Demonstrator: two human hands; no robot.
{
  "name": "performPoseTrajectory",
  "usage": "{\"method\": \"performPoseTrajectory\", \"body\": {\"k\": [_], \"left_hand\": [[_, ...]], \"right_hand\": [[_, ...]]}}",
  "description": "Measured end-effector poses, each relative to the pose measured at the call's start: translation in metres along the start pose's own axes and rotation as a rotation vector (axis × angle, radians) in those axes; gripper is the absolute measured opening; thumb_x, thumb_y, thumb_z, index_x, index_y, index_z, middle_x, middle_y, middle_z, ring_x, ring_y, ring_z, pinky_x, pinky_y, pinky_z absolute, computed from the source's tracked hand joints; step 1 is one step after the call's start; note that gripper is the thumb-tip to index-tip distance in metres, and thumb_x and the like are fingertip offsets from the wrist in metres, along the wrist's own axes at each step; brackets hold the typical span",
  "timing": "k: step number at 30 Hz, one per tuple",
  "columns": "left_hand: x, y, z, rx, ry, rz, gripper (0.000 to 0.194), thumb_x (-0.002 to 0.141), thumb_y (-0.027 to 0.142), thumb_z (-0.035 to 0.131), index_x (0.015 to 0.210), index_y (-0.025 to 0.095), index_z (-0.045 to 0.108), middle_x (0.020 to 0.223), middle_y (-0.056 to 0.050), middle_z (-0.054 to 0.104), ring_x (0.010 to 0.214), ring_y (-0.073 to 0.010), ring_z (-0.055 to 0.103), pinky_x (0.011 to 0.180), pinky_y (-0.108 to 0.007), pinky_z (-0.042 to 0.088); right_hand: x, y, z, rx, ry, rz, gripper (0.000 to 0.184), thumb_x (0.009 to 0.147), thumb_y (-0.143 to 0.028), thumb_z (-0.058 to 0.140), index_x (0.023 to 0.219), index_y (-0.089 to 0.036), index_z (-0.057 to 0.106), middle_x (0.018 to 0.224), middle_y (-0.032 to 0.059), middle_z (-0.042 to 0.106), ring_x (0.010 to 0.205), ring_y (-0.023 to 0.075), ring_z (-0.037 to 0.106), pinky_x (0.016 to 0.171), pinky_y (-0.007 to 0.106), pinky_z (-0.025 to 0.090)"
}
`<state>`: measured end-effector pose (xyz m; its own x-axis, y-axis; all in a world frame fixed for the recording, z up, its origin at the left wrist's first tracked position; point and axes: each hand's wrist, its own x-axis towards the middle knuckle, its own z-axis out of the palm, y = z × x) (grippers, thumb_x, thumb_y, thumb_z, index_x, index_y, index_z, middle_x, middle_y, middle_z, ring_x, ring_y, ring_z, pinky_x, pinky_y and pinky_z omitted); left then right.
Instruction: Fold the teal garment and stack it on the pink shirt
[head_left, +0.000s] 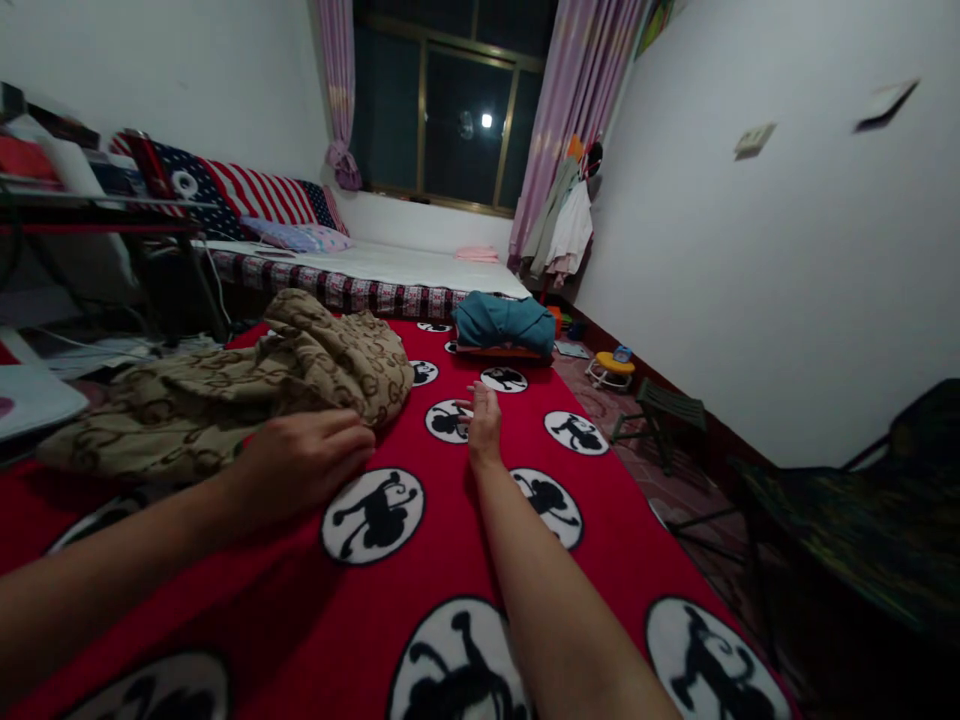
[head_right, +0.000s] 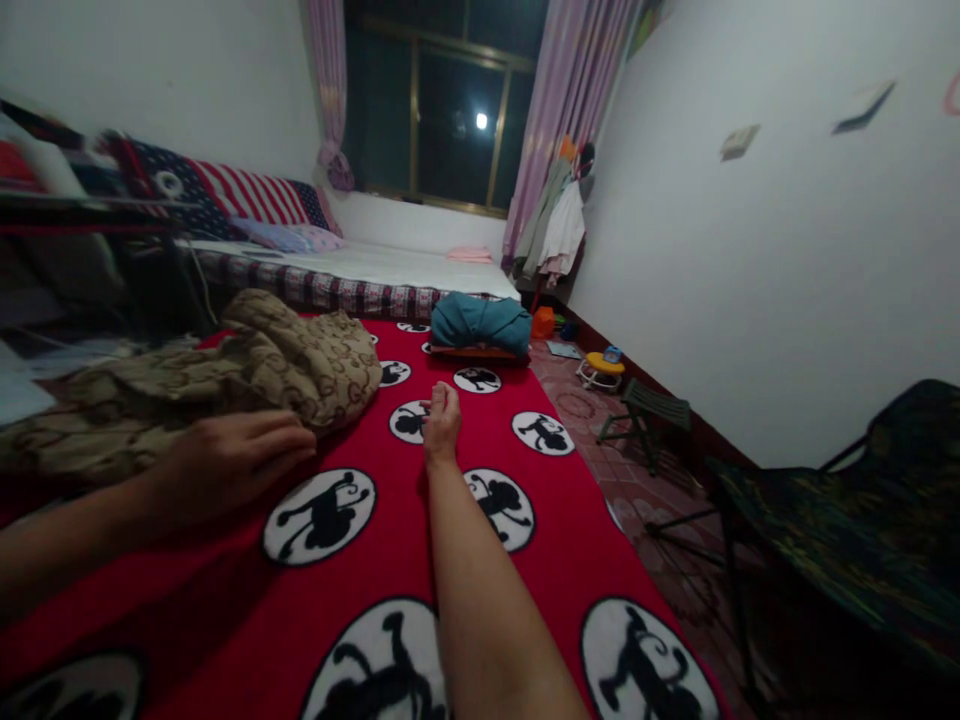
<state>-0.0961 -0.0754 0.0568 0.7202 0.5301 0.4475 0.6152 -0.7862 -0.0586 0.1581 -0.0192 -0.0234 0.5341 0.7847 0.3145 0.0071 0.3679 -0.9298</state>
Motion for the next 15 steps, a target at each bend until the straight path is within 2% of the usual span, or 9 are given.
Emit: {"method": "performPoseTrajectory", "body": {"k": [2,3,4,6,8,9,10,12,15], "left_hand": [[0.016,-0.015,-0.024,0.082,0.271,-0.133,0.027,0.092,0.042,0.041,0.102,0.03,0.063,0.108,-0.004,0.063,0.104,-0.0228,0.058,0.094,-0.038,0.045],[0.026,-0.027,-0.032,0.119,0.37,-0.241,0.03,0.092,0.042,0.04,0.111,0.03,0.059,0.119,-0.004,0.06,0.116,-0.0246,0.052,0.103,-0.041,0.039],[0.036,-0.041,-0.034,0.143,0.42,-0.36,0.035,0.092,0.041,0.038,0.122,0.029,0.053,0.129,-0.004,0.054,0.124,-0.026,0.046,0.108,-0.044,0.034],[0.05,-0.068,-0.022,0.129,0.379,-0.579,0.048,0.091,0.041,0.039,0.134,0.022,0.043,0.139,-0.009,0.047,0.13,-0.0295,0.04,0.11,-0.047,0.031],[0.056,-0.085,0.007,0.026,0.15,-0.737,0.061,0.087,0.047,0.045,0.138,0.015,0.038,0.141,-0.017,0.044,0.131,-0.0334,0.04,0.106,-0.048,0.034],[0.056,-0.088,0.024,0.003,0.089,-0.742,0.067,0.083,0.049,0.05,0.137,0.011,0.04,0.14,-0.02,0.044,0.13,-0.0356,0.041,0.104,-0.049,0.035],[0.054,-0.087,0.04,0.015,0.058,-0.718,0.071,0.079,0.052,0.054,0.136,0.011,0.041,0.143,-0.02,0.041,0.131,-0.038,0.038,0.105,-0.051,0.034],[0.048,-0.077,0.063,0.089,0.062,-0.611,0.064,0.075,0.047,0.057,0.131,0.016,0.048,0.141,-0.016,0.043,0.128,-0.039,0.04,0.102,-0.052,0.036],[0.042,-0.062,0.069,0.123,0.153,-0.504,0.041,0.073,0.026,0.053,0.113,0.022,0.06,0.123,-0.01,0.057,0.115,-0.0328,0.05,0.097,-0.046,0.04]], "right_hand": [[-0.001,0.002,0.001,-0.003,-0.054,0.046,0.041,0.089,-0.054,0.038,0.108,-0.021,0.053,0.107,0.0066,0.063,0.075,0.015,0.067,0.051,0.022,0.045],[-0.002,0.004,0.001,-0.021,-0.08,0.062,0.04,0.09,-0.054,0.038,0.107,-0.021,0.054,0.103,0.0056,0.063,0.071,0.0143,0.067,0.05,0.021,0.044],[-0.002,0.006,0.002,-0.049,-0.104,0.069,0.04,0.09,-0.054,0.038,0.105,-0.021,0.054,0.099,0.0044,0.064,0.068,0.0135,0.066,0.05,0.021,0.043],[-0.002,0.01,0.002,-0.112,-0.149,0.05,0.039,0.091,-0.054,0.037,0.101,-0.021,0.056,0.093,0.002,0.065,0.062,0.0117,0.065,0.05,0.02,0.042],[-0.002,0.014,0.004,-0.167,-0.181,0.017,0.038,0.091,-0.054,0.037,0.1,-0.022,0.056,0.09,0.0002,0.065,0.06,0.0104,0.065,0.053,0.02,0.042],[-0.002,0.015,0.004,-0.189,-0.189,0.006,0.038,0.092,-0.054,0.036,0.1,-0.022,0.056,0.09,-0.0004,0.065,0.059,0.0101,0.065,0.054,0.02,0.042],[-0.002,0.015,0.005,-0.207,-0.192,-0.001,0.039,0.092,-0.054,0.036,0.101,-0.022,0.056,0.09,-0.0007,0.066,0.059,0.0099,0.065,0.054,0.02,0.042],[-0.002,0.015,0.006,-0.239,-0.192,-0.01,0.039,0.093,-0.054,0.035,0.102,-0.023,0.056,0.089,-0.001,0.066,0.06,0.01,0.065,0.054,0.021,0.042],[-0.003,0.013,0.006,-0.282,-0.202,-0.023,0.042,0.092,-0.056,0.035,0.103,-0.022,0.056,0.088,-0.0008,0.067,0.06,0.0105,0.065,0.054,0.021,0.042]]}}
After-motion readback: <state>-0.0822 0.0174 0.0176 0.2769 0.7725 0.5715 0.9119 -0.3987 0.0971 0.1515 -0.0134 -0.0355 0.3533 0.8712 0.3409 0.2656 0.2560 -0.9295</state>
